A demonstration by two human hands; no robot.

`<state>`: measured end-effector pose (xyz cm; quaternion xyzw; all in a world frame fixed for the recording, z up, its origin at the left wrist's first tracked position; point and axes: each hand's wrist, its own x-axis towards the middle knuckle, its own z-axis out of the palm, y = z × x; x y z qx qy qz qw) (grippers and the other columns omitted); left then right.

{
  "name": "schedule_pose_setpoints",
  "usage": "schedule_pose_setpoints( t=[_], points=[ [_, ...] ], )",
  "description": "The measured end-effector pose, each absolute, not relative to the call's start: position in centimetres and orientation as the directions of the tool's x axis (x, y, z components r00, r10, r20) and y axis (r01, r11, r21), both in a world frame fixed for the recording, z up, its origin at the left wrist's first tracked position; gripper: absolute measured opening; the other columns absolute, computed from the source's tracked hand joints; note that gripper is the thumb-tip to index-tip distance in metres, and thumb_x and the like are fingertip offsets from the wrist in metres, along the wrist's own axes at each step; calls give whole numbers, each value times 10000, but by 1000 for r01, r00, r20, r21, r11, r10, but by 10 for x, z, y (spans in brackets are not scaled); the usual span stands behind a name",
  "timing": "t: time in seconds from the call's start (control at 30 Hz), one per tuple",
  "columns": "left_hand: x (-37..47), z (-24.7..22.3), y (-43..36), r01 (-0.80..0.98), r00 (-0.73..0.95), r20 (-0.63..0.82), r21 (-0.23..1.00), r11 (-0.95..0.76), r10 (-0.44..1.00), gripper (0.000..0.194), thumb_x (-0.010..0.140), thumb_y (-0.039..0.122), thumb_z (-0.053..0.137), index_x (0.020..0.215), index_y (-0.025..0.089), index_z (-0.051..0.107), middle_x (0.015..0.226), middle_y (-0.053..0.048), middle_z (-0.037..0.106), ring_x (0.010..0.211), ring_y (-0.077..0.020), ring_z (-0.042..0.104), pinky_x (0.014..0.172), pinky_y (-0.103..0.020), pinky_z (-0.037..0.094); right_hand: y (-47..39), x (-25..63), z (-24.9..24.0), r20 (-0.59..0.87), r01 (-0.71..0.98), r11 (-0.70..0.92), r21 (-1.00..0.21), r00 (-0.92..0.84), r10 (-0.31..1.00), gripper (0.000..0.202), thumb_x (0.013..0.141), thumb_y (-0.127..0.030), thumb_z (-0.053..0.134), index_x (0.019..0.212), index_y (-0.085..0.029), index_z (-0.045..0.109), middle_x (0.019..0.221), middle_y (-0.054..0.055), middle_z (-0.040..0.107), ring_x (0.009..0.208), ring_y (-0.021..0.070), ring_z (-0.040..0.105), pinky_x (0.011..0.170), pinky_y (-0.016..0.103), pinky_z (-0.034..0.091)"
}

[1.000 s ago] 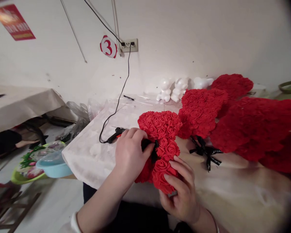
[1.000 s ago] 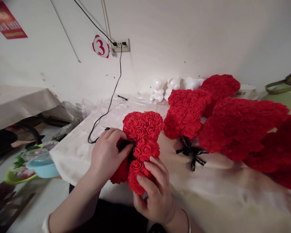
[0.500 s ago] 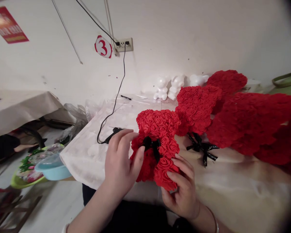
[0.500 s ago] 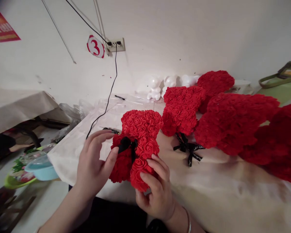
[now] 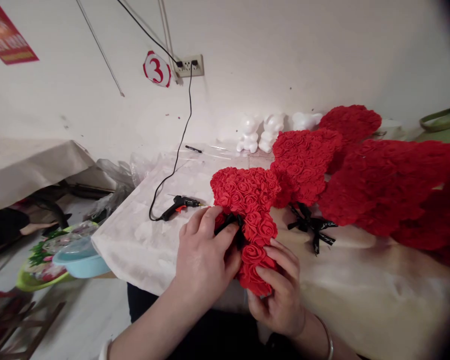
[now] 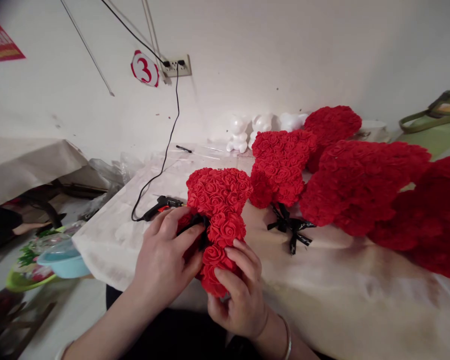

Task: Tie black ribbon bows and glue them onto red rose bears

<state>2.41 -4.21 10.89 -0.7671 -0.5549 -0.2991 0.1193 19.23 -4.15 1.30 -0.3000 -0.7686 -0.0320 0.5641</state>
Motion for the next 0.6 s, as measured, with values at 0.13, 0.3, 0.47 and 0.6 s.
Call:
schedule_pose_setpoints(
  t=[0.13,0.3,0.47,0.6],
  points=[
    [19,110,-44,899,225,592,182,-400,774,275,787,307,655,1046,221,689,1247,-126,546,1176,-334,517,981,-556,445,-42,191,14,888,493,823,-282,-190,418,376,738,-156,587,1099,-206,492,1253,107,446,1247,332,449,937,564,499],
    [11,106,-48,824,194,637,307,-476,746,294,803,162,595,1097,152,590,1291,-142,503,1210,-253,503,1002,-433,473,-41,192,15,888,492,826,-275,-199,415,374,746,-162,582,1104,-201,484,1258,107,434,1251,328,439,942,554,497],
    [15,103,-49,874,256,592,196,-445,764,355,761,148,627,1115,180,635,1360,-141,444,1300,-322,410,1084,-527,392,-42,192,14,891,485,831,-273,-198,408,371,745,-150,585,1101,-193,487,1256,111,432,1254,332,434,944,562,493],
    [20,105,-47,896,248,571,171,-409,783,318,783,210,636,1098,234,674,1365,-120,447,1278,-343,430,1035,-564,420,-43,190,14,890,490,822,-291,-177,420,377,743,-142,584,1103,-192,484,1256,116,437,1247,336,444,949,576,483]
  ],
)
